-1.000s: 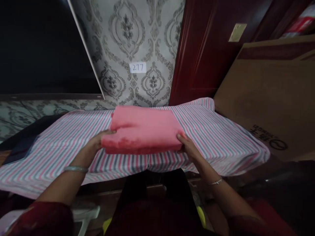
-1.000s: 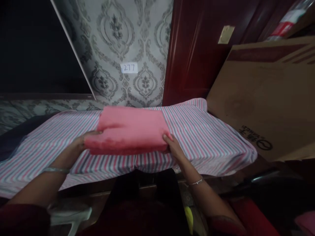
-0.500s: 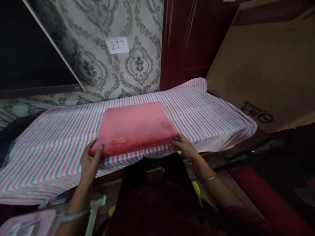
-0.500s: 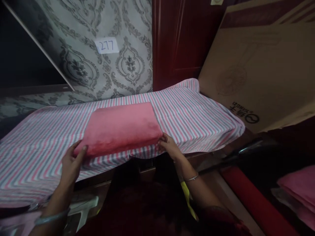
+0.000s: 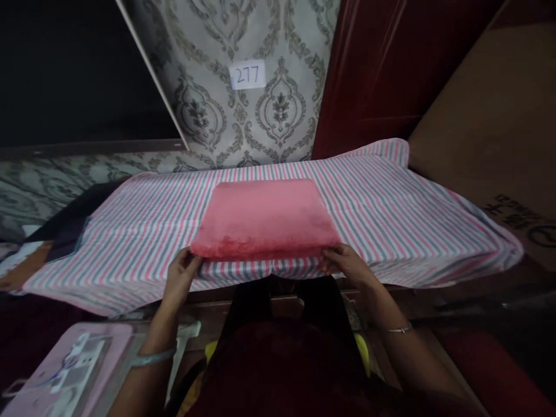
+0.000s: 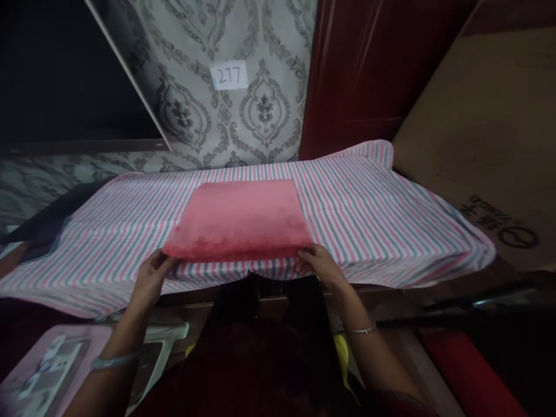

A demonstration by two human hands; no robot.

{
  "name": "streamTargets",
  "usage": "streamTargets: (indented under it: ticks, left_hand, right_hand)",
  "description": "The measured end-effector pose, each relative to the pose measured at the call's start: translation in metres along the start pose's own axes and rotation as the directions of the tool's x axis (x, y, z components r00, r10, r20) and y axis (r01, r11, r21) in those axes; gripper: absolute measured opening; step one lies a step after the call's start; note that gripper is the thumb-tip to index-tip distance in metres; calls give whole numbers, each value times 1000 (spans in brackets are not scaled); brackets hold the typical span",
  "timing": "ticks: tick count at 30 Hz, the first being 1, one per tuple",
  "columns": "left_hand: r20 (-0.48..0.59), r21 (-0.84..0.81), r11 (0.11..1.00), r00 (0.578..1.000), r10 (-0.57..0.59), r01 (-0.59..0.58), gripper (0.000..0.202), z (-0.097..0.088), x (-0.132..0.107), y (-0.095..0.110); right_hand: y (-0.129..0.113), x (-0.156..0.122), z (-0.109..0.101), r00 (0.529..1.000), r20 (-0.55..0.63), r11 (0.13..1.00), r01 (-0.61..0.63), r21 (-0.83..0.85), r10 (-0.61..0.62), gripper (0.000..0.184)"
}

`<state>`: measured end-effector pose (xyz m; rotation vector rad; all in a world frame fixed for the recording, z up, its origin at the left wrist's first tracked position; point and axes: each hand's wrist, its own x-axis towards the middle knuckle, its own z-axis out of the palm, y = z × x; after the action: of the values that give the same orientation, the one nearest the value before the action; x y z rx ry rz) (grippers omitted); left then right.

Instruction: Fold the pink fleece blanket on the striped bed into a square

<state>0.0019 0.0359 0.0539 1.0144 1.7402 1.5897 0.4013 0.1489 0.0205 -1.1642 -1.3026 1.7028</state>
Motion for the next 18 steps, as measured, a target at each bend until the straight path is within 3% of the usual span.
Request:
streamTargets:
  ticks: [3, 5, 9, 11, 16, 18]
  left_hand:
    - [-14, 99, 995, 1000, 21, -19, 29, 6, 1, 2]
    - [-17, 232, 970, 997, 76, -70, 22, 9, 5, -1]
    - [-24, 513, 840, 975, 220, -177, 10, 10, 11, -14]
    - [-16, 532, 825, 972, 235, -190, 14, 8, 12, -20]
    - [40, 347, 934, 996, 76, -85, 43, -1, 12, -23]
    - [66, 262, 963, 997, 40, -56, 51, -3, 13, -20]
  right_hand:
    - [2, 4, 1, 997, -45, 985, 49, -163, -57, 34]
    - [1, 7, -1, 978, -127, 952, 122, -281, -163, 32]
    - [-2, 7, -12, 852, -311, 807, 195, -557, -420, 28]
    - [-2, 6, -15, 827, -323, 759, 178, -626, -460, 27]
    - [-2, 1, -17, 942, -208, 895, 160, -417, -265, 35]
    - [-2, -1, -21, 965, -145, 926, 157, -343, -217, 38]
